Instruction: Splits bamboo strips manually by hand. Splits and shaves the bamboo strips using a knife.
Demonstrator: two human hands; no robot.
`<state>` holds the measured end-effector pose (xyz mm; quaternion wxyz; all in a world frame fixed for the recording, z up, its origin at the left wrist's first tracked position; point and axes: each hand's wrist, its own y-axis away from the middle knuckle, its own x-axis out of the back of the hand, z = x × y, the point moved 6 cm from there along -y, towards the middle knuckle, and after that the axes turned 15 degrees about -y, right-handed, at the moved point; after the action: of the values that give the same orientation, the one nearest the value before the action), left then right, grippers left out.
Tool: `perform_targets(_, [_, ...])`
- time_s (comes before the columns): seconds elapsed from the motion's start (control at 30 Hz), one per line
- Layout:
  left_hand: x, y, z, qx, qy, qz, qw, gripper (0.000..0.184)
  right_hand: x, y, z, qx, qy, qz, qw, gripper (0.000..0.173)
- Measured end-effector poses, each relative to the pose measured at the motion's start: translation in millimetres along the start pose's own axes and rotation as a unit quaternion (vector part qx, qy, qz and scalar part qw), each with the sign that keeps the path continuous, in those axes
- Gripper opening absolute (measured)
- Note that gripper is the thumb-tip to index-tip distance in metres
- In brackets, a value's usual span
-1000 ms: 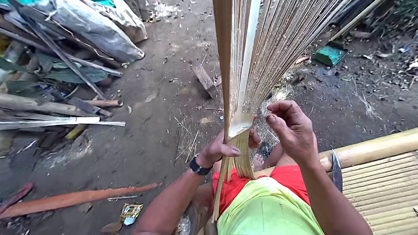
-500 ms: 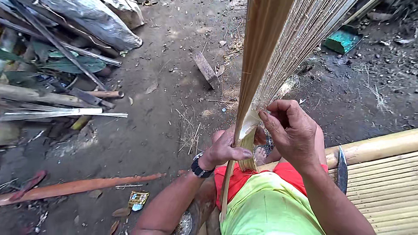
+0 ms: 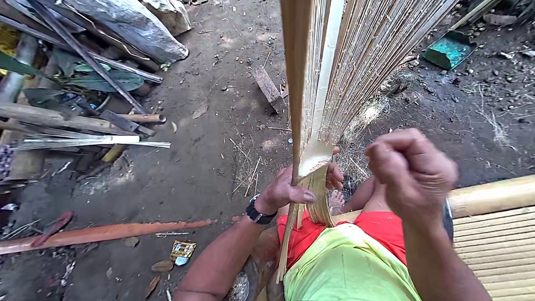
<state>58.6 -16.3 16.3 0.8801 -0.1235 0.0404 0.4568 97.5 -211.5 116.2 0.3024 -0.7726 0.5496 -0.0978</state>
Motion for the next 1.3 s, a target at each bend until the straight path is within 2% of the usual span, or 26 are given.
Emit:
perform_targets(0.1, [5,12,5,0.006,0.019,0.032,0.999,0.04,-34,11,20,-0.036,0.004,-0.031,0.999,0.025])
perform_targets(0.2, [13,20,1,0.017,0.035,0.046,0.998,0.033,-54,11,22,-0.035,0.01,-0.056,0.998,0.035])
perform_targets(0.3, [13,19,3,0.01,0.046,0.037,0.998,0.038,-57,2,17,-0.037,0.056,-0.063,0.996,0.04])
perform_targets(0.47, [6,13,6,0.003,0.052,0.014,0.999,0.046,-53,-9,11,-0.005,0.161,-0.041,0.986,0.035])
perform_targets(0.6, [6,12,5,0.017,0.019,0.038,0.999,0.049,-54,-9,12,0.011,0.213,-0.029,0.977,0.034])
perform_targets(0.73, [3,12,2,0.021,0.01,0.036,0.999,0.05,-54,-12,8,0.0,0.16,-0.038,0.986,0.02])
perform_targets(0.87, [-3,7,7,0.015,0.019,0.02,1.0,0.047,-48,-9,10,-0.012,0.102,-0.019,0.995,0.019])
perform_targets(0.97, [-6,5,8,0.018,0.019,0.013,1.0,0.046,-40,-4,12,-0.043,0.059,-0.011,0.997,0.024])
perform_targets(1.1, [-6,8,4,0.025,0.001,0.016,1.0,0.047,-47,-1,12,-0.105,0.02,-0.074,0.992,0.039])
perform_targets(1.23, [-12,6,6,0.013,-0.007,-0.003,1.0,0.046,-54,-7,3,-0.078,0.029,-0.079,0.993,0.015])
perform_targets(1.3, [-15,5,7,0.012,-0.016,-0.008,1.0,0.045,-56,-7,-5,-0.052,0.012,-0.085,0.995,0.012])
